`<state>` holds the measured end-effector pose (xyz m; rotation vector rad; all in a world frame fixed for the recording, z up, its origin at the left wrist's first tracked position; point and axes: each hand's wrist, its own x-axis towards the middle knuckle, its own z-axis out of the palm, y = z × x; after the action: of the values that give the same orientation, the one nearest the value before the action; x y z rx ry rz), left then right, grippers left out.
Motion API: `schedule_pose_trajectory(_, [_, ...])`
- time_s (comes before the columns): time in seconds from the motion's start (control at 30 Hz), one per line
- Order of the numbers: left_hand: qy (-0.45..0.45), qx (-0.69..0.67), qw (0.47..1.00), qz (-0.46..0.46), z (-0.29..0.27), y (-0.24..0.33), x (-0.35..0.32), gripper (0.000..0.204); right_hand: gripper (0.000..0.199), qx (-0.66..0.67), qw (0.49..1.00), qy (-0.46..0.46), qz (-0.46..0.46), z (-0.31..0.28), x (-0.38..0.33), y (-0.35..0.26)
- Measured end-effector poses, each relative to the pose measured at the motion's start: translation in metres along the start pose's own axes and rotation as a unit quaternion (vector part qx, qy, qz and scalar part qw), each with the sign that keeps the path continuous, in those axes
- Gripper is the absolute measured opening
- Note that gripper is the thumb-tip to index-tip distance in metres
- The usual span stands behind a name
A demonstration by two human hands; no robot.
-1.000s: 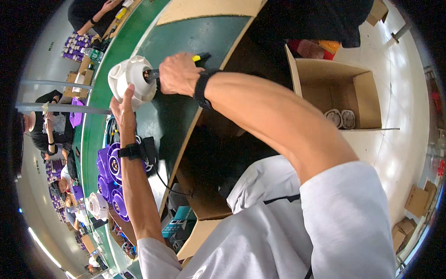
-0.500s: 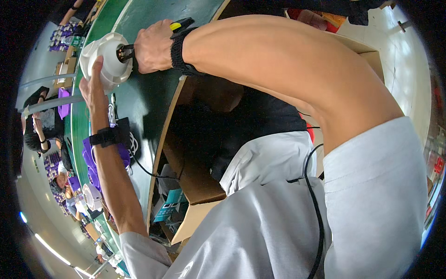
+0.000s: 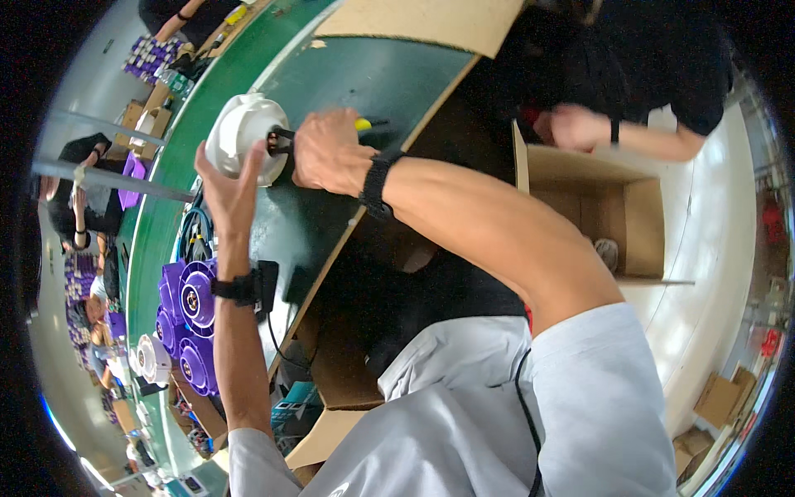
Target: Assembling smoke detector components at a factory workstation.
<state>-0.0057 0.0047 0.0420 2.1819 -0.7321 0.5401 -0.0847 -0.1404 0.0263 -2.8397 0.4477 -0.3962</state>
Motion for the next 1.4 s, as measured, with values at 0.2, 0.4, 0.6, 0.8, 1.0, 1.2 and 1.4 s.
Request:
schedule_pose_trajectory(0.2, [0.016,-0.011,1.0,-0.006,0.001,0.009,0.018,0.071,0.039,0.116,0.978,-0.172,0.029,-0.022,0.007,0.004])
schedule_pose_trajectory(0.4, [-0.125,0.048,0.991,-0.017,-0.003,0.022,0.058,0.068,0.05,-0.185,0.983,-0.016,-0.005,-0.033,0.013,0.005])
schedule_pose_trajectory(0.6, [-0.083,-0.022,0.996,-0.027,0.013,0.016,0.059,0.07,0.056,-0.198,0.977,-0.055,0.057,-0.045,0.009,-0.008])
schedule_pose_trajectory(0.8, [0.01,-0.016,0.997,-0.079,0.006,-0.033,0.061,0.066,0.038,0.197,0.957,-0.172,0.127,-0.052,-0.027,0.028])
schedule_pose_trajectory(1.0, [-0.017,-0.05,0.996,-0.069,-0.011,-0.018,0.057,0.067,0.054,0.106,0.964,-0.184,0.157,-0.07,-0.047,0.048])
schedule_pose_trajectory(1.2, [-0.017,-0.056,0.992,-0.114,-0.015,-0.011,0.04,0.067,0.055,0.002,0.991,-0.119,0.057,-0.055,-0.025,-0.001])
schedule_pose_trajectory(1.4, [-0.027,-0.112,0.988,-0.105,-0.022,-0.007,0.031,0.073,0.053,-0.178,0.983,-0.025,-0.025,-0.048,-0.004,-0.014])
